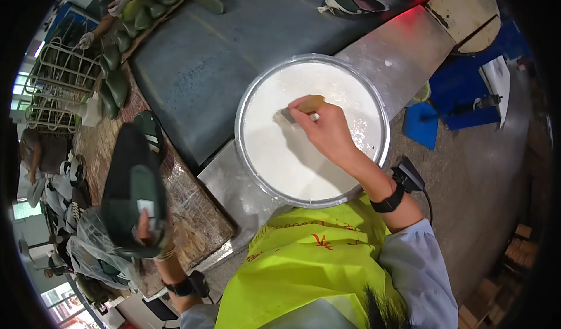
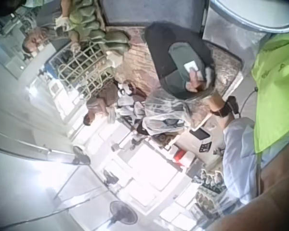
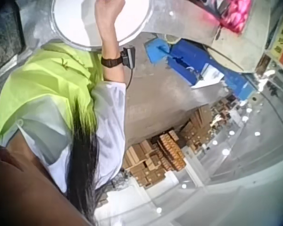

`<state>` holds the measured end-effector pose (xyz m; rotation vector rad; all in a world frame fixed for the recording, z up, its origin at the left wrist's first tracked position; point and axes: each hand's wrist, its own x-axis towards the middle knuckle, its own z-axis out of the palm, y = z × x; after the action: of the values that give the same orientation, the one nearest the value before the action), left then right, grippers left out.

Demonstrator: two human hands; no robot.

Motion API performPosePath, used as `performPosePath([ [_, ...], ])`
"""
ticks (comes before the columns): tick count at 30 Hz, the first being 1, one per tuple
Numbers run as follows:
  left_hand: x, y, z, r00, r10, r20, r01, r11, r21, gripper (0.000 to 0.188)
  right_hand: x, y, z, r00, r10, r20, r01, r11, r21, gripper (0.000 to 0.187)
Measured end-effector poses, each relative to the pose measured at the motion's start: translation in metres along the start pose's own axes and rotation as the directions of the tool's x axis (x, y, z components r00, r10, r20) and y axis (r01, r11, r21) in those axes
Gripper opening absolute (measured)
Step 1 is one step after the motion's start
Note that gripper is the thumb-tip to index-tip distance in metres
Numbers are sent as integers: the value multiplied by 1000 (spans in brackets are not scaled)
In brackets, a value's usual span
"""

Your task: Brushing white glue onto the edges and interiors of various shoe uppers in a factory assembly line.

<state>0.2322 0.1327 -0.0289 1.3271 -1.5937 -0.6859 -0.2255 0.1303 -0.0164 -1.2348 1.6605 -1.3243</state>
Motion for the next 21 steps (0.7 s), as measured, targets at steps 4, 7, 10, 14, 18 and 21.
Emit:
performPosePath([
  [4,37,53,73,843,375,386,-319,926,-201,26,7,8,-4,994,-63,86,97,863,-495,13],
  [7,69,67,83,756,220,616,-76,965,-251,19,13,2,-14,996,-40,74,66,919,-389,15],
  [10,76,77,94,578,-324,749,595,795,-115,19,12,-23,-21,994,-15,110,-1,989,148,14],
  [14,90,93,134,454,-327,829,589,808,-4,19,7,-33,-21,956,-52,289,-2,983,183,13],
  [18,97,89,152,223,-150,963,-13,988,157,18,12,-43,-14,961,-150,234,88,962,258,12],
  [21,99,99,157,179,-54,982,-143,986,80,19,20,-51,-13,939,-306,158,278,944,176,12],
])
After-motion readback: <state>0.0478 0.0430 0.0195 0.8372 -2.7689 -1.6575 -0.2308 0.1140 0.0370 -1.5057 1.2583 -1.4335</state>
